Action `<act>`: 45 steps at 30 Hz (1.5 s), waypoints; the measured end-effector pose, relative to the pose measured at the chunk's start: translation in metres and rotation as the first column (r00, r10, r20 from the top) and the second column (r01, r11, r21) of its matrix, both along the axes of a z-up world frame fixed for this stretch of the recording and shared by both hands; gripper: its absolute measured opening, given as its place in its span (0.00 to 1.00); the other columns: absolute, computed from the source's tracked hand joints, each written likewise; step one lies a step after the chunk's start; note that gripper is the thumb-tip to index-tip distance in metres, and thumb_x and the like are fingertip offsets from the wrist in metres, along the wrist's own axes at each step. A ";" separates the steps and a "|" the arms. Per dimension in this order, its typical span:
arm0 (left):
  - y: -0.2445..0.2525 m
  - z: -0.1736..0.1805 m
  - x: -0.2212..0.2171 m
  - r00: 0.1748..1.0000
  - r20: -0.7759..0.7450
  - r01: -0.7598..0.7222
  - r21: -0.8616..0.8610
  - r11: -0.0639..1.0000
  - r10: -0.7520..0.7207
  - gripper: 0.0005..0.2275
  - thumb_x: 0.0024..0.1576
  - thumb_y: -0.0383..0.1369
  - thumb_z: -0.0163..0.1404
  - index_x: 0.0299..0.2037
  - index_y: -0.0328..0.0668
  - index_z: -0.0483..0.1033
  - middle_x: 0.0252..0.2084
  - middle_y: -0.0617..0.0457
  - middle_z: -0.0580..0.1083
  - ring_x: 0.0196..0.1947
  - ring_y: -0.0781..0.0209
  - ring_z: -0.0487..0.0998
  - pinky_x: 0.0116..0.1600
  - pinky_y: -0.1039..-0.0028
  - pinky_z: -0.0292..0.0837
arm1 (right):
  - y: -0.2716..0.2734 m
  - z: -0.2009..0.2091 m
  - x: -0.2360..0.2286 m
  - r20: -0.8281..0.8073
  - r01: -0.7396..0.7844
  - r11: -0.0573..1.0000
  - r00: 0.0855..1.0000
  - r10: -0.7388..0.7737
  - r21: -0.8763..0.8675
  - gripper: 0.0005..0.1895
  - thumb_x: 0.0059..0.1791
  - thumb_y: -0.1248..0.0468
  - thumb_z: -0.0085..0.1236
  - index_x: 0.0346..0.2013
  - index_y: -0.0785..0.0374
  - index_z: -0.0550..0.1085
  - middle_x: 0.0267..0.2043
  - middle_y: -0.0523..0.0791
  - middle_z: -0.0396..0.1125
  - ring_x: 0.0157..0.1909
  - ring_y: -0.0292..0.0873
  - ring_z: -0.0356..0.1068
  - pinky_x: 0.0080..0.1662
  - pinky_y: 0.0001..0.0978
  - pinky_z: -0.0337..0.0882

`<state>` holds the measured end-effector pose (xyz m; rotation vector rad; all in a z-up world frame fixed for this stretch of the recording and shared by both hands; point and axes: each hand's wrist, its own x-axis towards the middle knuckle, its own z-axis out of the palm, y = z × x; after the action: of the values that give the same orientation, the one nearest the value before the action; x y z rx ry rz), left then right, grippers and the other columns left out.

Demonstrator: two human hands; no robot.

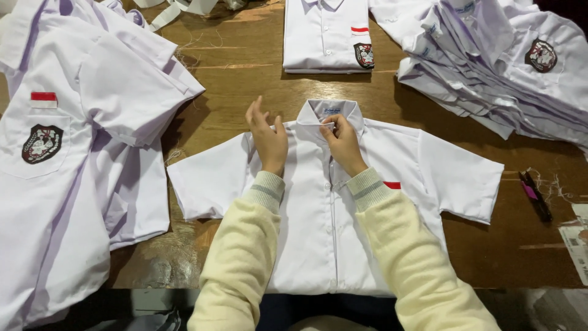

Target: The person trims loose threads from the collar and front placket of a white short-sleeved shirt using small scissors. They then smooth the shirt on the table and continue trimming threads from the sleeve and collar area.

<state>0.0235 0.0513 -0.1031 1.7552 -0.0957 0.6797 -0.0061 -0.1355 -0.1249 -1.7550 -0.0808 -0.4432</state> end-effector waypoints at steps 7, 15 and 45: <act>0.002 -0.003 -0.007 0.962 0.202 0.012 0.644 0.765 -0.185 0.06 0.42 0.37 0.55 0.23 0.59 0.69 0.13 0.68 0.68 0.17 0.62 0.73 0.31 0.74 0.67 | 0.004 0.017 -0.004 -0.185 -0.022 0.974 0.981 0.065 0.225 0.38 0.57 0.32 0.26 0.37 0.55 0.79 0.35 0.41 0.73 0.33 0.30 0.70 0.31 0.18 0.70; 0.003 0.000 -0.013 0.990 -0.027 0.117 0.693 0.711 -0.137 0.07 0.50 0.33 0.50 0.37 0.58 0.76 0.24 0.57 0.77 0.29 0.52 0.82 0.37 0.63 0.76 | -0.002 0.032 -0.007 -0.116 -0.058 0.998 0.991 0.061 0.023 0.10 0.53 0.62 0.60 0.49 0.58 0.77 0.46 0.46 0.73 0.40 0.37 0.76 0.38 0.28 0.79; -0.025 0.001 -0.030 0.858 0.115 0.179 0.847 0.500 -0.501 0.11 0.48 0.41 0.61 0.38 0.60 0.75 0.45 0.60 0.73 0.53 0.57 0.73 0.61 0.51 0.63 | 0.003 0.046 -0.094 -0.029 0.300 0.629 0.889 -0.457 -0.718 0.12 0.52 0.60 0.53 0.48 0.58 0.78 0.40 0.50 0.73 0.42 0.60 0.76 0.40 0.54 0.77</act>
<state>-0.0061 0.0266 -0.1020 2.3664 -1.1789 0.6783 -0.0999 -0.1323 -0.0793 -2.5936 0.3342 -0.5776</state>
